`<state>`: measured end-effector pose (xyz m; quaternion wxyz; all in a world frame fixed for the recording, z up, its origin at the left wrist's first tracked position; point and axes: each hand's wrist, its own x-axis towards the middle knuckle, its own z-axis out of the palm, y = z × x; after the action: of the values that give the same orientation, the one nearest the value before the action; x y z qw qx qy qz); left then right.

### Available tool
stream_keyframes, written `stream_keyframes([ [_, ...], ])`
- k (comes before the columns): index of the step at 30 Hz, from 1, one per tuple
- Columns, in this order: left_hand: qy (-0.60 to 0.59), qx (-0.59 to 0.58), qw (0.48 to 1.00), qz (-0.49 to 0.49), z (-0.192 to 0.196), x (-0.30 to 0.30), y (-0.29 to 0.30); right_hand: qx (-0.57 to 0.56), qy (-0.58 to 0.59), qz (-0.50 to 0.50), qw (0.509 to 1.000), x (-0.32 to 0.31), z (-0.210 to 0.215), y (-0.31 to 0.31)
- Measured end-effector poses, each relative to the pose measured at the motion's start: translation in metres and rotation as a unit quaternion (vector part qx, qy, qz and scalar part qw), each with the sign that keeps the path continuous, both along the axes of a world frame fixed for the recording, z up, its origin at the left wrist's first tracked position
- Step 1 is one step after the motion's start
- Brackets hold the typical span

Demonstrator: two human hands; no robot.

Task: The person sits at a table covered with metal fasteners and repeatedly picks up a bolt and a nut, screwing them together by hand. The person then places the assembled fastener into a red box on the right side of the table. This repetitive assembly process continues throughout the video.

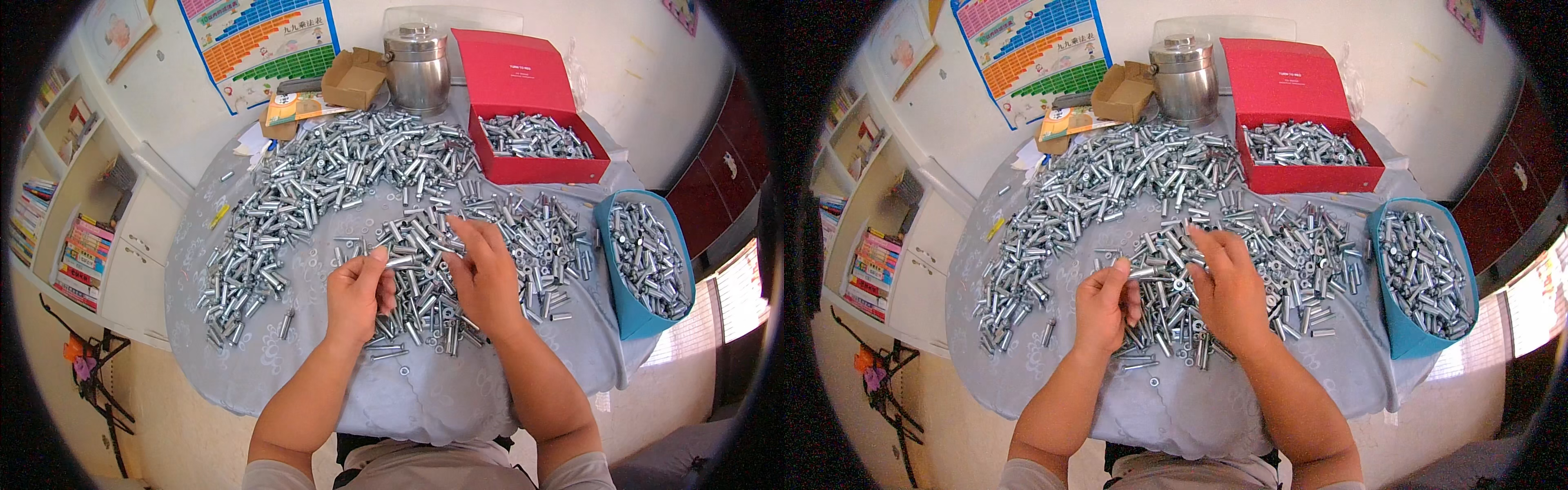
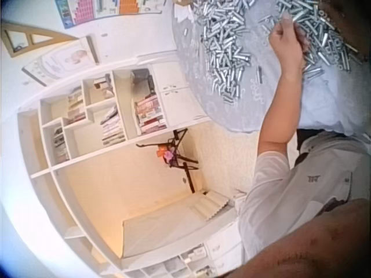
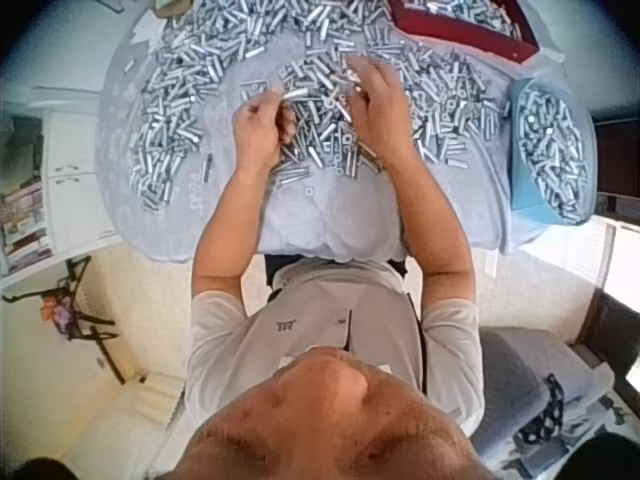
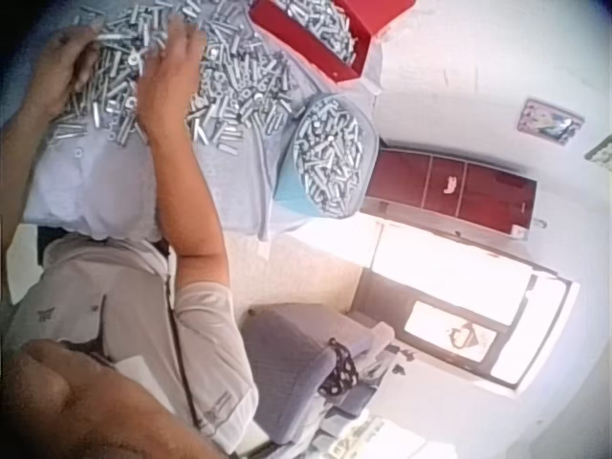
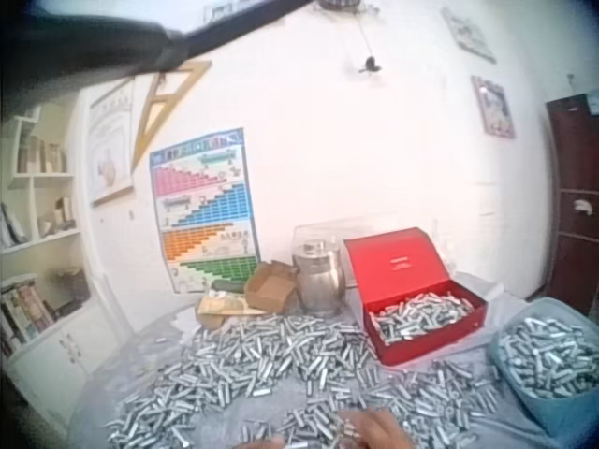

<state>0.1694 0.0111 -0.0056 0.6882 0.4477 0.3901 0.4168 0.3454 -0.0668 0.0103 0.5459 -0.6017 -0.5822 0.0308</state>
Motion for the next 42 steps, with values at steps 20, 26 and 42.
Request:
stream_keyframes([
  [20,0.018,0.069,0.997,-0.038,0.003,0.003,-0.004,-0.140,0.099,0.094,0.981,0.001,-0.002,-0.003],
  [26,0.088,0.125,0.988,-0.028,0.007,0.002,0.004,-0.060,0.062,-0.001,0.996,0.009,0.005,0.000],
  [42,0.473,0.339,0.807,0.100,0.008,-0.142,-0.033,-0.030,-0.041,0.001,0.999,0.001,-0.013,0.006],
])
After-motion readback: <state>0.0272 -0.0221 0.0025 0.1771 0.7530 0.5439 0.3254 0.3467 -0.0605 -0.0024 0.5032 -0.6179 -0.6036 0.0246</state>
